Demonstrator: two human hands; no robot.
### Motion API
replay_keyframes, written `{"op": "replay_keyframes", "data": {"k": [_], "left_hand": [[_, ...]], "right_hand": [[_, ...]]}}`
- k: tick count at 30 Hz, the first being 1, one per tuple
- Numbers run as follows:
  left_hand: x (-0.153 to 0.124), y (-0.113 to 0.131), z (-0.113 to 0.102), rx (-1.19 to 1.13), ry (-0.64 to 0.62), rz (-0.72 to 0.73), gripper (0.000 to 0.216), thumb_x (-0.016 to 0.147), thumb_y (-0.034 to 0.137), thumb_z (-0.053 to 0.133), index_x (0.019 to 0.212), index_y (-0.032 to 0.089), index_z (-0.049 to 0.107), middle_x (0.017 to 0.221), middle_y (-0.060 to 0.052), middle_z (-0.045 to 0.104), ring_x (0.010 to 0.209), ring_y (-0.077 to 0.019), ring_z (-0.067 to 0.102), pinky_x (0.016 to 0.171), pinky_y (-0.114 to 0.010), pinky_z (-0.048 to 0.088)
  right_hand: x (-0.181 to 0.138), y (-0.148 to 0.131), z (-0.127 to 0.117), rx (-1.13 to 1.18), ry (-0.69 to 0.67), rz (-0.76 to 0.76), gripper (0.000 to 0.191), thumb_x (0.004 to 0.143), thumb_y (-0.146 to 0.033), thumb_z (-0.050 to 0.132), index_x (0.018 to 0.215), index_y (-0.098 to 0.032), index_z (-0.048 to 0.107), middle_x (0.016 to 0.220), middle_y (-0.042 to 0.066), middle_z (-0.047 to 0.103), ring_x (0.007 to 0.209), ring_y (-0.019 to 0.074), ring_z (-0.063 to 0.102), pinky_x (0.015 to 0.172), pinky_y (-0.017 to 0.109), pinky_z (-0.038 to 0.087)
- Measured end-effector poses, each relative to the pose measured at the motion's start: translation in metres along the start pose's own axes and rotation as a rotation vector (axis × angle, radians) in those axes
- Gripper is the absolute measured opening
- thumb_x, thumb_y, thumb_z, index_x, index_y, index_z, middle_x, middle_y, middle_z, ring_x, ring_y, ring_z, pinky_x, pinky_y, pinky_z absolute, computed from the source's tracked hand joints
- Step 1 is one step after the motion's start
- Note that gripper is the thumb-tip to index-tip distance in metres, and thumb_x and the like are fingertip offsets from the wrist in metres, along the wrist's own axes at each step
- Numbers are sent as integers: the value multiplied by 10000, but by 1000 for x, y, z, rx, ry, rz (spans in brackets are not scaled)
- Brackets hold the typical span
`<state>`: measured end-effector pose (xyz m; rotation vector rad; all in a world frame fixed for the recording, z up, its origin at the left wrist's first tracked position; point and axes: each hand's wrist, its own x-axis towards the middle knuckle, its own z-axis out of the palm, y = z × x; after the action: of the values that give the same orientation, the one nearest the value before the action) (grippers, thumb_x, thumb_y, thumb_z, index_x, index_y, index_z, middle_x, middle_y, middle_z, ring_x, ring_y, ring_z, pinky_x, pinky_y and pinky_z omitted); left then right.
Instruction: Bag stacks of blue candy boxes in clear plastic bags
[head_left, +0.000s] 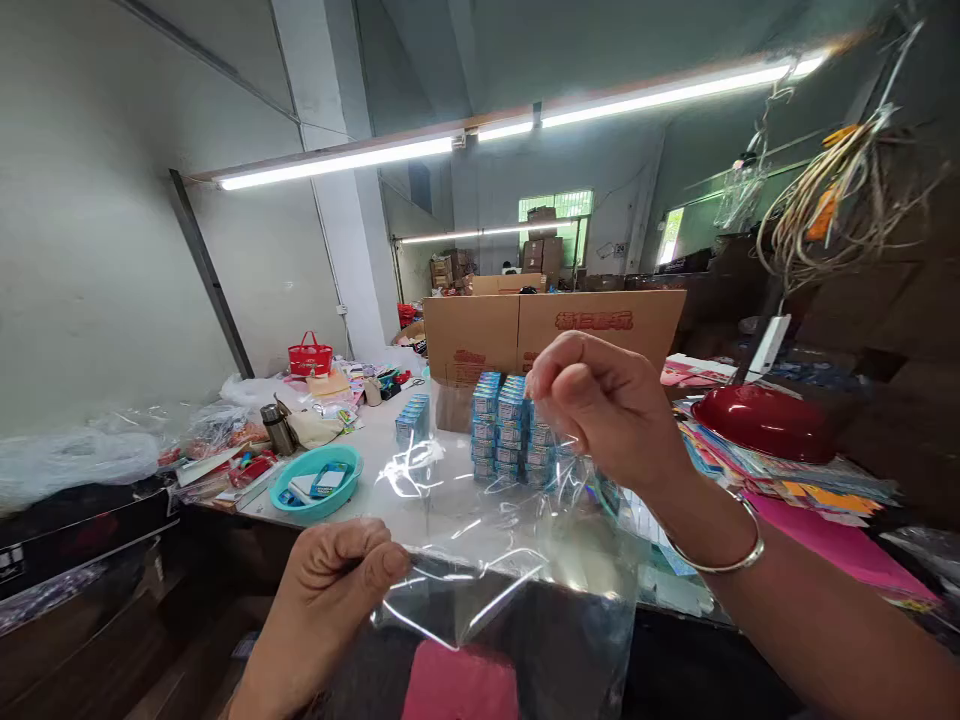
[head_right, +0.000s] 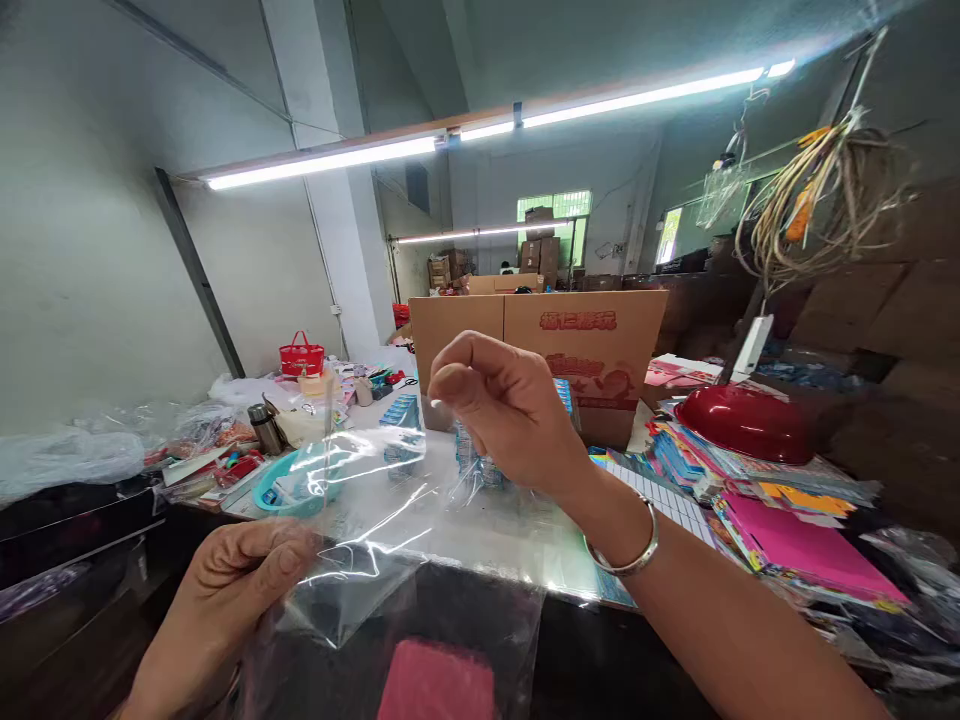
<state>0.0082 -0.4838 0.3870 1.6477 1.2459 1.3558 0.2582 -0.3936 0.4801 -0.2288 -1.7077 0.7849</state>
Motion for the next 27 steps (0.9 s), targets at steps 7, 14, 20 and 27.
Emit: {"op": "replay_keyframes", "data": {"k": [7, 14, 20, 27], "left_hand": [[-16, 5, 1, -44, 31, -14, 514, 867, 492, 592, 542, 187, 337, 590, 32, 249, 571, -98, 221, 501, -241, 224], [-32, 5, -5, -201, 130, -73, 515, 836, 498, 630, 538, 188, 347, 574, 42, 244, 560, -93, 194, 489, -234, 213], [-39, 3, -15, -269, 185, -119, 506, 800, 473, 685, 525, 183, 375, 565, 51, 241, 547, -82, 180, 465, -213, 217], [-28, 0, -22, -439, 199, -214, 371, 718, 414, 787, 566, 149, 577, 547, 26, 521, 493, -68, 389, 469, -186, 345]], "right_hand": [[-2, -4, 25, 106, 210, -66, 524, 917, -697, 383, 727, -228, 517, 437, -79, 367, 366, 85, 314, 421, 249, 287], [2, -9, 46, 60, 256, -78, 592, 921, -721, 288, 635, -226, 441, 454, -65, 384, 339, 76, 349, 371, 238, 252], [8, -10, 55, 18, 239, -17, 629, 903, -758, 234, 637, -228, 445, 445, -62, 378, 340, 77, 365, 374, 240, 281], [17, 11, 58, -34, 176, 66, 671, 884, -783, 218, 667, -225, 520, 400, -66, 339, 347, 85, 357, 394, 242, 286]]}}
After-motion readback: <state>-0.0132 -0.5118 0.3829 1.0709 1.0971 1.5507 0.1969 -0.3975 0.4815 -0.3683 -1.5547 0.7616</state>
